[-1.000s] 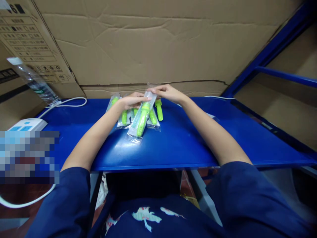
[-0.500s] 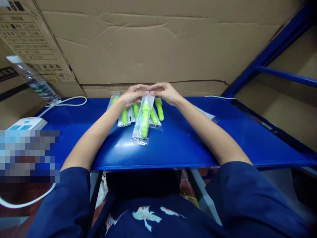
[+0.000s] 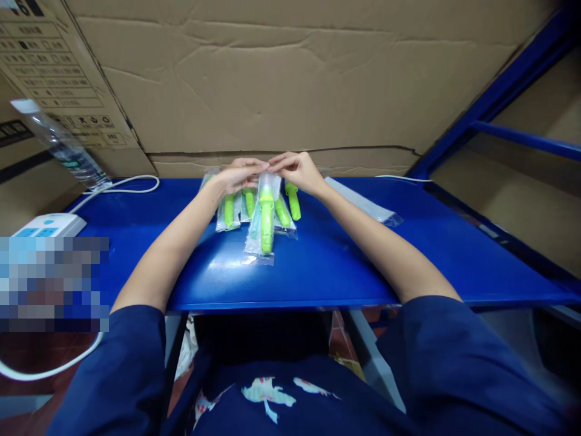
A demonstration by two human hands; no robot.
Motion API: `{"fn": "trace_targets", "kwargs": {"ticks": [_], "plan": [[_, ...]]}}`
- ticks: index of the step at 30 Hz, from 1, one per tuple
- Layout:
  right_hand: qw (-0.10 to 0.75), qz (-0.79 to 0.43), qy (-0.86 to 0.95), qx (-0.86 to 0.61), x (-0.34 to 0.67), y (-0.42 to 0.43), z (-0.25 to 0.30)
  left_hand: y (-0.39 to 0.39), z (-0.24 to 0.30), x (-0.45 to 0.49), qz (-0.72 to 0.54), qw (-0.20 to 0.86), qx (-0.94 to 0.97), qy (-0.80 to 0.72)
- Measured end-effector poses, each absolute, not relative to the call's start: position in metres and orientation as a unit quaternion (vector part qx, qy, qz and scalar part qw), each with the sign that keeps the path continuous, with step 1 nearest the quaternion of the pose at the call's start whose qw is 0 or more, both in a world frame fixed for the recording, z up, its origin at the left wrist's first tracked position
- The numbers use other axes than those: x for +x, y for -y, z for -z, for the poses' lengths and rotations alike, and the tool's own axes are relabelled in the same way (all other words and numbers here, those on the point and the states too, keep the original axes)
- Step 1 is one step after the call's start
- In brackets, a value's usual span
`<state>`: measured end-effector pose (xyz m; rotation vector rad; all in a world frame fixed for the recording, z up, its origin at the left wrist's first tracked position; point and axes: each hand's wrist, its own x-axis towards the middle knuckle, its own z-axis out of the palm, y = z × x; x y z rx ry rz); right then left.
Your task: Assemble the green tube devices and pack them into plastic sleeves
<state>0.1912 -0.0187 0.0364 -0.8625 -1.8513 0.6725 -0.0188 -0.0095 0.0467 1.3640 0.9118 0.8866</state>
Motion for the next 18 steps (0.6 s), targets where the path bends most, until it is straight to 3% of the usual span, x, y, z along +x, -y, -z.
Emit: {"fn": "trace_targets", "kwargs": {"ticks": [5, 11, 18], "plan": [[0.466, -0.247, 0.771, -0.357, 0.191, 0.019, -0.038, 0.009, -0.044, -0.019, -0.413, 0.592, 0.578, -0.38], [0.497, -0.369, 0.689, -0.378, 0.194, 0.007, -0.031, 0.01, -0.045, -0.019, -0.415, 0.59, 0.57, -0.393], [0.357, -0.462, 0.718, -0.379, 0.2, 0.012, -0.031, 0.007, -0.042, -0.016, -0.408, 0.602, 0.57, -0.381]]}}
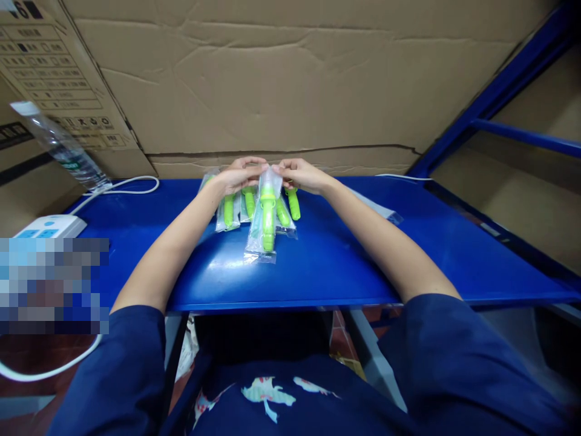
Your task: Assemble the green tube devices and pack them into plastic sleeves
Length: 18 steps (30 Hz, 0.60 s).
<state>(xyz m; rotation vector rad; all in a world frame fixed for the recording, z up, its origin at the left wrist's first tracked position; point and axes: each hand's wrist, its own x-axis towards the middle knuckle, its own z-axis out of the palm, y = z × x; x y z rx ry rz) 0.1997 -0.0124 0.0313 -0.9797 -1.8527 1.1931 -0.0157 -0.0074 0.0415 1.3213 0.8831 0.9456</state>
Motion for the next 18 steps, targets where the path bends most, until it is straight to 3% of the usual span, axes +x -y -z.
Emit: {"fn": "trace_targets", "kwargs": {"ticks": [6, 13, 18], "plan": [[0.389, -0.484, 0.71, -0.332, 0.198, 0.015, -0.033, 0.013, -0.039, -0.013, -0.311, 0.604, 0.639, -0.361], [0.347, -0.549, 0.706, -0.282, 0.197, 0.023, -0.037, 0.006, -0.033, -0.013, -0.308, 0.601, 0.68, -0.286], [0.354, -0.526, 0.728, -0.262, 0.201, 0.016, -0.035, 0.001, -0.03, -0.011, -0.333, 0.582, 0.703, -0.236]]}}
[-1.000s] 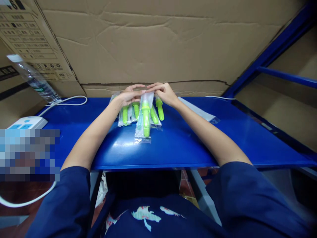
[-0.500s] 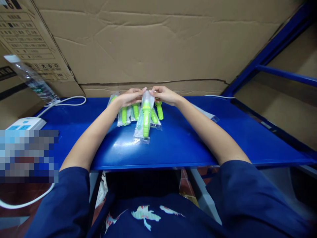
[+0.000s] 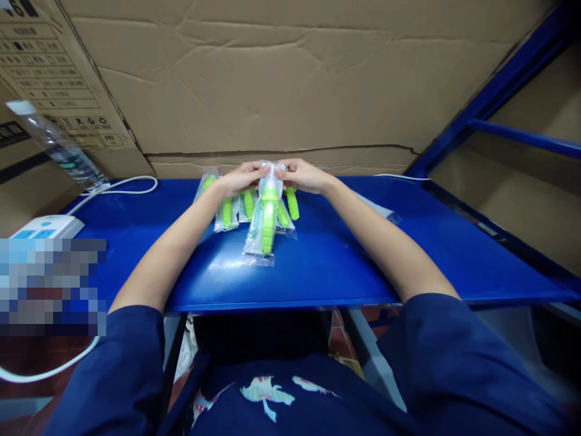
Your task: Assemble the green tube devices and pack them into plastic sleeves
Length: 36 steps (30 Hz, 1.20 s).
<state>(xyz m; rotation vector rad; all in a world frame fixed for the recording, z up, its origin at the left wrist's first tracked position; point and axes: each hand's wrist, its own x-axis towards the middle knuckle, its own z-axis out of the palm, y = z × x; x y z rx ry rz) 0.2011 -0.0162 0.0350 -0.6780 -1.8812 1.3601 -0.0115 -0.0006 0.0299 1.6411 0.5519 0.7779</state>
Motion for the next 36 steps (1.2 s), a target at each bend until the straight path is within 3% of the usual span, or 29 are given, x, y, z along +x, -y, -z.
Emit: {"fn": "trace_targets", "kwargs": {"ticks": [7, 13, 18, 25, 30, 36], "plan": [[0.404, -0.49, 0.74, -0.222, 0.199, 0.01, -0.034, 0.0, -0.027, -0.003, -0.405, 0.545, 0.7, -0.222], [0.375, -0.551, 0.708, -0.236, 0.218, 0.008, -0.04, 0.012, -0.027, 0.014, -0.416, 0.493, 0.718, -0.261], [0.325, -0.603, 0.655, -0.317, 0.258, 0.002, -0.041, 0.029, -0.035, 0.03, -0.351, 0.469, 0.753, -0.298], [0.453, -0.532, 0.537, -0.473, 0.303, -0.004, -0.025, 0.032, -0.026, 0.032, -0.229, 0.372, 0.846, -0.304], [0.462, -0.488, 0.53, -0.517, 0.308, -0.013, -0.012, 0.033, -0.022, 0.034, -0.195, 0.301, 0.886, -0.294], [0.469, -0.441, 0.497, -0.582, 0.293, -0.019, -0.002, 0.032, -0.023, 0.034, -0.177, 0.29, 0.895, -0.287]]}}
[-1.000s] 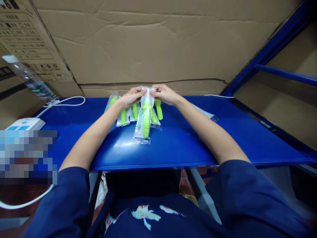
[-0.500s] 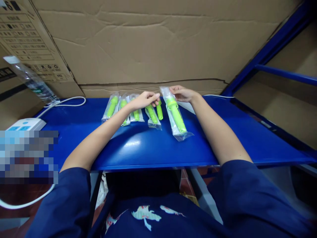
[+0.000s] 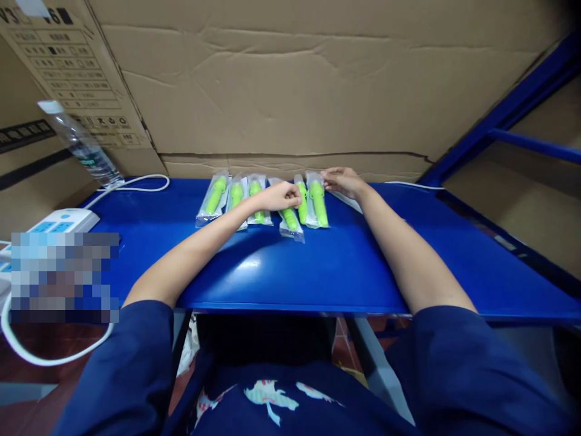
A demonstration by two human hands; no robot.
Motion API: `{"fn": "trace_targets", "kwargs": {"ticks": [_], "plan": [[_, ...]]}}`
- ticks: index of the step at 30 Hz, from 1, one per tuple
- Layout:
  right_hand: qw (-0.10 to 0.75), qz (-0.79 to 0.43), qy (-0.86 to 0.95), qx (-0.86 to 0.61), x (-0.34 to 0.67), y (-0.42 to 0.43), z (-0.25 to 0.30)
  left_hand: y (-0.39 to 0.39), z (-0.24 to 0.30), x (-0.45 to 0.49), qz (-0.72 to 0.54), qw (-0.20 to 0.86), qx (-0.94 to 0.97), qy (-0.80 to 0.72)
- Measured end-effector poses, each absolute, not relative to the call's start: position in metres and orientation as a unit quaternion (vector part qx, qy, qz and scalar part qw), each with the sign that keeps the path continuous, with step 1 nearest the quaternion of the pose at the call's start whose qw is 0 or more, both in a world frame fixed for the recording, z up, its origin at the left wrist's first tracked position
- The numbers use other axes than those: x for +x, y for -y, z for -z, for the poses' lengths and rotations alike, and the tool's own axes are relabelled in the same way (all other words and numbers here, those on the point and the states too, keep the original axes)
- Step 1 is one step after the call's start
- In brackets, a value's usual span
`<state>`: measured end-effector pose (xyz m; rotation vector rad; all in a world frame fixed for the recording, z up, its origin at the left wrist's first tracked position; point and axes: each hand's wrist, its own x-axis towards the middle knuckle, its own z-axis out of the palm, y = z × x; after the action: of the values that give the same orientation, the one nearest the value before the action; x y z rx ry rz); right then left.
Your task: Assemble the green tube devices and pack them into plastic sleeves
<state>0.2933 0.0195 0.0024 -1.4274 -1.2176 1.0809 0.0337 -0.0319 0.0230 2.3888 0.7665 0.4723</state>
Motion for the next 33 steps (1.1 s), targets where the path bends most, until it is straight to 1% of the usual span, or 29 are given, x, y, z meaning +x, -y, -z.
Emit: {"fn": "trace_targets", "kwargs": {"ticks": [3, 5, 7, 9, 11, 13, 22, 27, 30, 33], "plan": [[0.48, -0.374, 0.524, -0.596, 0.295, -0.022, -0.001, 0.028, -0.022, 0.033, -0.183, 0.301, 0.893, -0.28], [0.471, -0.272, 0.538, -0.644, 0.302, -0.025, 0.001, 0.025, -0.022, 0.032, -0.194, 0.326, 0.884, -0.273], [0.423, -0.161, 0.553, -0.699, 0.311, -0.029, 0.003, 0.022, -0.021, 0.03, -0.209, 0.35, 0.874, -0.266], [0.34, -0.106, 0.578, -0.734, 0.32, -0.033, 0.005, 0.019, -0.021, 0.027, -0.22, 0.363, 0.866, -0.264], [0.265, -0.115, 0.598, -0.748, 0.325, -0.035, 0.007, 0.018, -0.02, 0.025, -0.225, 0.369, 0.861, -0.268], [0.228, -0.136, 0.604, -0.751, 0.327, -0.036, 0.007, 0.017, -0.02, 0.023, -0.225, 0.375, 0.857, -0.271], [0.194, -0.134, 0.581, -0.779, 0.325, -0.03, -0.001, 0.016, -0.019, 0.021, -0.227, 0.389, 0.848, -0.28], [0.187, -0.067, 0.549, -0.812, 0.335, -0.029, 0.0, 0.015, -0.019, 0.021, -0.227, 0.398, 0.844, -0.279], [0.157, -0.082, 0.54, -0.823, 0.34, -0.029, 0.003, 0.014, -0.018, 0.021, -0.227, 0.398, 0.844, -0.28], [0.163, -0.089, 0.545, -0.818, 0.338, -0.028, 0.003, 0.013, -0.018, 0.021, -0.226, 0.397, 0.845, -0.278]]}}
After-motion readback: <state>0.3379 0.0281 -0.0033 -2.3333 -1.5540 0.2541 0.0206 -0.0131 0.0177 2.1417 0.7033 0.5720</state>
